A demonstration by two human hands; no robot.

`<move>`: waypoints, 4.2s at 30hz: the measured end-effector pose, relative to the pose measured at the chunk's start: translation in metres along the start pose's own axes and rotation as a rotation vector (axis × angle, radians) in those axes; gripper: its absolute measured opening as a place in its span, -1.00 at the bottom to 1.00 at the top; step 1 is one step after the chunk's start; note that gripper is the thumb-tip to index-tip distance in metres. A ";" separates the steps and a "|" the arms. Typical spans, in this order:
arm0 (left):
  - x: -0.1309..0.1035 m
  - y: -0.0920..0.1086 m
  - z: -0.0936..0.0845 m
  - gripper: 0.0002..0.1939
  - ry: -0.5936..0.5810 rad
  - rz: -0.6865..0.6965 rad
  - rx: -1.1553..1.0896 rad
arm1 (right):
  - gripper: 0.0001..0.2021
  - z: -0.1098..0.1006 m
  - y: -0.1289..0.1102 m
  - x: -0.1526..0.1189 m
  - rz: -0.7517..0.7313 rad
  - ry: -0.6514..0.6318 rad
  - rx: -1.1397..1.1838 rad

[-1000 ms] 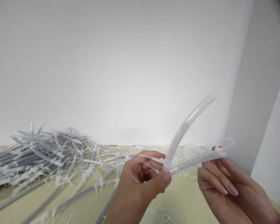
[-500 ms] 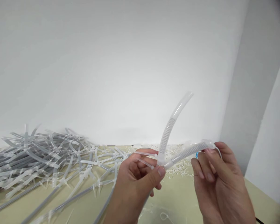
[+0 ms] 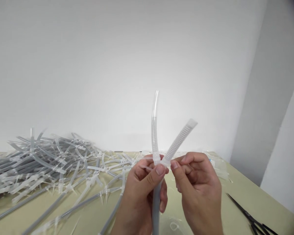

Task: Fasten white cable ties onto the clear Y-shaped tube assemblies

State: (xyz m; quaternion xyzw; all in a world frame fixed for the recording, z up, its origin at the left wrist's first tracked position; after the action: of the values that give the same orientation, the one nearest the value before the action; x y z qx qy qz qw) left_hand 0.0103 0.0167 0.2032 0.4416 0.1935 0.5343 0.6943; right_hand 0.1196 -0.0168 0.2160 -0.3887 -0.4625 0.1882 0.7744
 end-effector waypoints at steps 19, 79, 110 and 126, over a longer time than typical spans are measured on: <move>-0.002 -0.022 0.016 -0.70 -0.277 -0.180 -0.360 | -0.74 0.027 0.022 0.009 0.366 -0.254 0.770; 0.008 0.005 -0.011 -0.84 0.002 0.075 -0.439 | -0.69 0.017 0.032 0.010 0.110 -0.171 0.432; 0.012 -0.020 0.018 -0.46 -0.562 -0.129 -0.677 | -0.82 0.016 -0.006 0.000 -0.143 -0.233 -0.159; 0.012 -0.071 0.021 -0.42 -0.541 -0.458 -0.190 | -0.81 -0.013 0.014 0.021 0.081 -0.166 -0.025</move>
State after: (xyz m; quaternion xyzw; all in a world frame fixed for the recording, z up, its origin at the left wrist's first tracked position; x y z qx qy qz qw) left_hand 0.0704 0.0168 0.1591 0.4456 0.0466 0.2443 0.8600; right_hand 0.1422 0.0006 0.2135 -0.3995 -0.5113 0.2452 0.7203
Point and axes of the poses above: each hand's wrist, its own x-axis towards the middle knuckle, its own z-axis out of the palm, y = z × x, the point moved 8 cm from there along x, towards the middle knuckle
